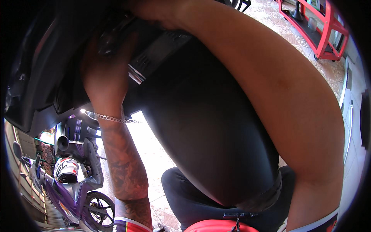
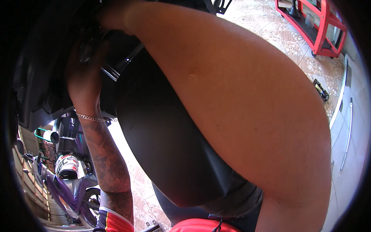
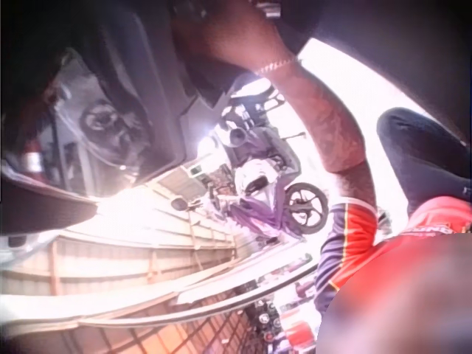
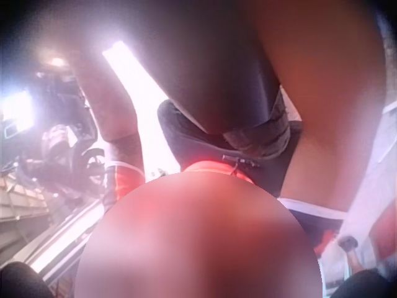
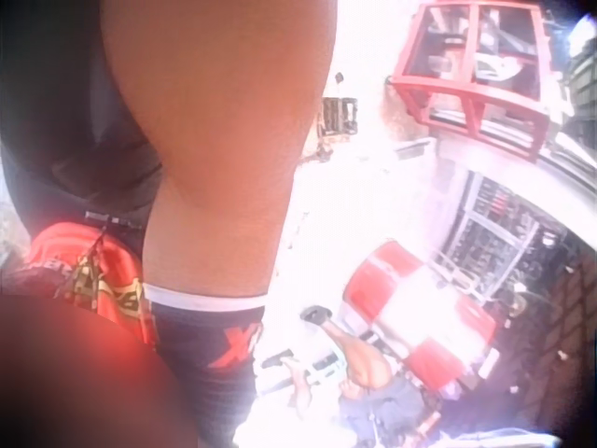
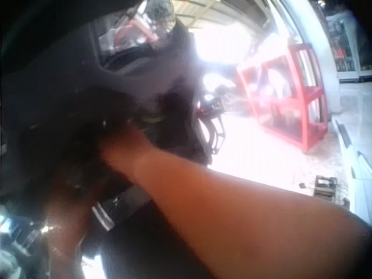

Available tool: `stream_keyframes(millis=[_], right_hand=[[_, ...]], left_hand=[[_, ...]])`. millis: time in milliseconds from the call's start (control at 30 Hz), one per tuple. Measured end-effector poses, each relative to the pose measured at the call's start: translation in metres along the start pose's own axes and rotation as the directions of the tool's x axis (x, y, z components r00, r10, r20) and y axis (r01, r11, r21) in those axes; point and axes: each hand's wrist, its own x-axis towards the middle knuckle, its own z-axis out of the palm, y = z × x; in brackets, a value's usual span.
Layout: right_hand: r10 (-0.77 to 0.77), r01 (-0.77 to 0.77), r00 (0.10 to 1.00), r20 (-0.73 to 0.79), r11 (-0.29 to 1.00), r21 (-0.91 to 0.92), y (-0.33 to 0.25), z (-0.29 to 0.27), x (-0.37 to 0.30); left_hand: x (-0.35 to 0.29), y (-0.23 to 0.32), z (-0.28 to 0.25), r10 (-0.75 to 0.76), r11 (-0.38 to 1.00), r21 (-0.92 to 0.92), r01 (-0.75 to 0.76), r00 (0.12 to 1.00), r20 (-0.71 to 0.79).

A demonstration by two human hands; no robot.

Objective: The person works on the rear wheel area of a motorcycle, using a wrench to tighten or loosen bolts. They reach under the rear fender and adjust components near the tire and suspension.

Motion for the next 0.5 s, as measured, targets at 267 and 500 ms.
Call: stream_keyframes(millis=[267,500], right_hand=[[-0.093,0.093,0.996,0.008,0.996,-0.012,0.016,0.022,-0.002],[0.302,-0.422,0.867,0.397,0.868,0.261,-0.012,-0.031,0.003]], left_hand=[[0.003,-0.002,0.004,0.082,0.978,0.2,-0.062,0.992,-0.093],[0.004,0.002,0.004,0.052,0.953,0.303,-0.017,0.993,-0.109]])
